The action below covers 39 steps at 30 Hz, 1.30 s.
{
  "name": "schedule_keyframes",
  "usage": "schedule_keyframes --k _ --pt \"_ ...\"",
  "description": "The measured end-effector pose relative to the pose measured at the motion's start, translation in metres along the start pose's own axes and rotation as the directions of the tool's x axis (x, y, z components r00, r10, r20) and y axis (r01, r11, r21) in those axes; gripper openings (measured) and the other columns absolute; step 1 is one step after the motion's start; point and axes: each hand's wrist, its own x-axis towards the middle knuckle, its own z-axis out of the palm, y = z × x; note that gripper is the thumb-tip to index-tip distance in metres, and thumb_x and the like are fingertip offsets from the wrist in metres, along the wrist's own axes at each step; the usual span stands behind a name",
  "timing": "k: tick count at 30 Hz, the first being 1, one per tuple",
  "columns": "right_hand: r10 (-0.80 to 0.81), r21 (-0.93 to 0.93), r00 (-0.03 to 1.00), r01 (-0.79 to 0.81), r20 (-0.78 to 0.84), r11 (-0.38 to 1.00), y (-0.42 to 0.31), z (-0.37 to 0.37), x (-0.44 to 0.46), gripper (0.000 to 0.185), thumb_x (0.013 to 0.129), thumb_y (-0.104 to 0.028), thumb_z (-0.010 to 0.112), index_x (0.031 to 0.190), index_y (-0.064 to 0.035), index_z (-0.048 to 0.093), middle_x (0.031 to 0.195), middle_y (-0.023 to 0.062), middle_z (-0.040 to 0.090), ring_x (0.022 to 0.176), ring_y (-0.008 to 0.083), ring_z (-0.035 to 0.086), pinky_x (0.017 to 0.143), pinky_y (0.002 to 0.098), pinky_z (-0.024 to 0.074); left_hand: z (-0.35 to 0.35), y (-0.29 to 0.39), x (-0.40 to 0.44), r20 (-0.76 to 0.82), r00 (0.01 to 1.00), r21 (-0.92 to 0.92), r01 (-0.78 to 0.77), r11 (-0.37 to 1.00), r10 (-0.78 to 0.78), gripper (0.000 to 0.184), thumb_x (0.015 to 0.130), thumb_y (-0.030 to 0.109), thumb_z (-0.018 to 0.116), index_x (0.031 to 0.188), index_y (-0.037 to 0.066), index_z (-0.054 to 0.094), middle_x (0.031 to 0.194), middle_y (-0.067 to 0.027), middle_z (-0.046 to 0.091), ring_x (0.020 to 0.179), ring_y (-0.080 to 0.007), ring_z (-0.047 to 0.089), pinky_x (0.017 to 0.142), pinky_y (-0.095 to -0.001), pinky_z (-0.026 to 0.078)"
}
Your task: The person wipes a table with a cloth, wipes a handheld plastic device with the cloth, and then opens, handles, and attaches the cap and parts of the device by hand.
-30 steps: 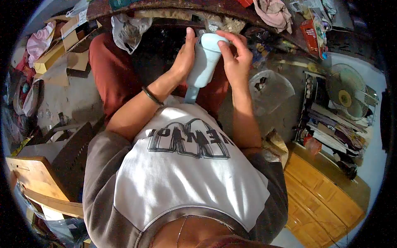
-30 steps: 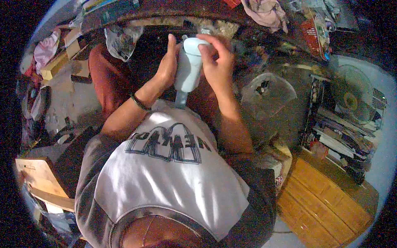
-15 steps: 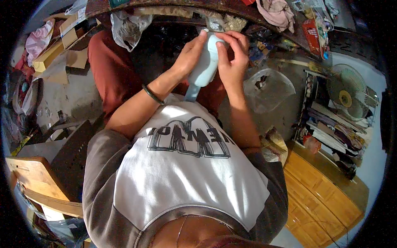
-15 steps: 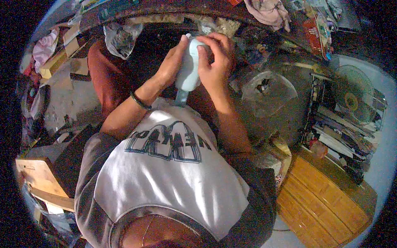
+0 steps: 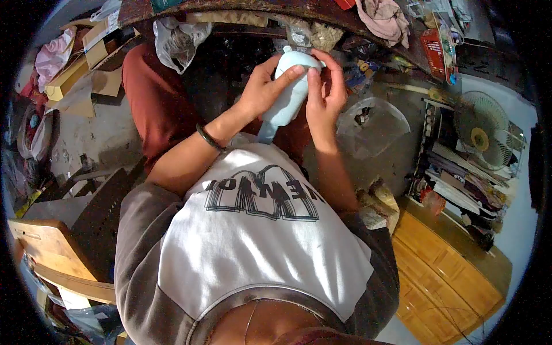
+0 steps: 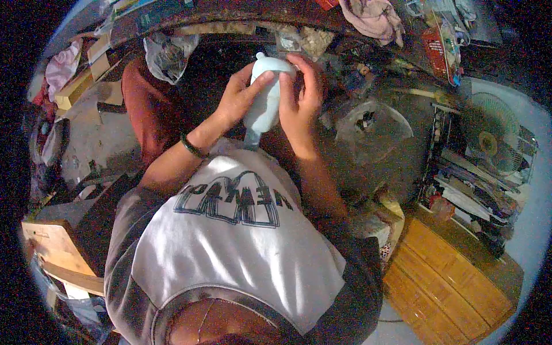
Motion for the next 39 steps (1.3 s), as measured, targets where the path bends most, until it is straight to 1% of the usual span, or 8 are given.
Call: schedule_keyframes --k 8,14,20,23,26,29,35,39 --pt "0.105 0.231 0.978 -0.146 0.179 0.962 -0.015 -0.017 0.004 0.025 0.088 -0.005 0.058 0.111 0.0024 0.059 0.114 0.0137 0.061 0.110 0.0233 0.055 0.098 0.0351 0.0406 0.001 0.007 -0.006 0.002 0.998 -0.058 -0.062 0.996 0.062 0.038 0.099 0.036 0.047 0.104 0.000 0.060 0.083 0.0001 0.060 0.073 -0.0059 0.051 0.064 -0.0225 0.043" --pt "-0.018 0.028 0.949 0.010 0.314 1.000 -0.013 -0.026 0.012 0.028 0.090 -0.008 0.058 0.116 0.0017 0.058 0.115 0.0129 0.061 0.111 0.0222 0.054 0.098 0.0340 0.0404 0.003 0.006 -0.010 -0.016 0.999 -0.044 -0.044 0.998 0.044 0.040 0.100 0.036 0.046 0.105 0.000 0.060 0.084 0.0011 0.061 0.075 -0.0053 0.052 0.065 -0.0221 0.043" --pt "0.294 0.358 0.914 -0.384 0.281 0.851 -0.009 -0.019 0.001 0.030 0.088 -0.009 0.060 0.118 -0.0004 0.057 0.117 0.0127 0.059 0.111 0.0211 0.054 0.097 0.0337 0.0417 -0.001 0.000 -0.007 0.003 0.999 0.010 0.040 0.999 -0.040 0.039 0.099 0.034 0.049 0.113 0.000 0.060 0.089 -0.0006 0.063 0.079 -0.0058 0.055 0.068 -0.0216 0.045" --pt "0.301 0.237 0.916 -0.365 0.267 0.900 -0.003 -0.019 -0.004 0.030 0.088 -0.008 0.060 0.116 0.0002 0.057 0.117 0.0116 0.058 0.111 0.0210 0.054 0.096 0.0336 0.0423 0.001 0.002 -0.010 -0.025 0.997 -0.072 0.067 0.995 -0.069 0.038 0.099 0.033 0.050 0.114 0.000 0.058 0.093 -0.0020 0.063 0.080 -0.0066 0.054 0.070 -0.0227 0.046" --pt "0.283 0.177 0.921 -0.335 0.267 0.925 -0.007 -0.017 -0.007 0.031 0.088 -0.008 0.060 0.117 0.0002 0.055 0.115 0.0103 0.057 0.112 0.0211 0.053 0.095 0.0334 0.0428 0.005 0.002 -0.015 -0.040 0.996 -0.032 -0.085 0.996 0.084 0.038 0.097 0.033 0.053 0.114 0.000 0.057 0.096 -0.0051 0.062 0.083 -0.0090 0.055 0.072 -0.0251 0.046" --pt "0.304 0.373 0.905 -0.403 0.299 0.836 -0.007 -0.016 -0.009 0.031 0.088 -0.006 0.060 0.117 0.0002 0.053 0.114 0.0101 0.057 0.111 0.0215 0.054 0.096 0.0342 0.0425 0.002 -0.009 -0.015 -0.019 0.989 0.060 -0.143 0.988 0.144 0.039 0.094 0.033 0.058 0.112 -0.001 0.056 0.096 -0.0086 0.061 0.085 -0.0114 0.055 0.074 -0.0274 0.046" --pt "0.149 0.442 0.935 -0.288 0.323 0.849 -0.015 -0.021 -0.009 0.032 0.090 -0.007 0.056 0.121 0.0006 0.050 0.119 0.0148 0.057 0.112 0.0257 0.055 0.100 0.0377 0.0406 0.010 0.004 -0.026 -0.053 0.969 0.160 -0.230 0.960 0.241 0.037 0.089 0.030 0.066 0.107 -0.002 0.058 0.088 -0.0106 0.064 0.079 -0.0137 0.057 0.071 -0.0296 0.048" --pt "0.193 0.506 0.909 -0.370 0.368 0.779 -0.033 -0.028 -0.010 0.034 0.091 -0.009 0.054 0.123 0.0015 0.047 0.123 0.0201 0.057 0.115 0.0275 0.055 0.102 0.0395 0.0395 0.011 0.010 -0.032 -0.046 0.964 0.189 -0.248 0.950 0.261 0.042 0.084 0.029 0.072 0.108 -0.002 0.058 0.090 -0.0105 0.065 0.082 -0.0138 0.058 0.073 -0.0301 0.049"
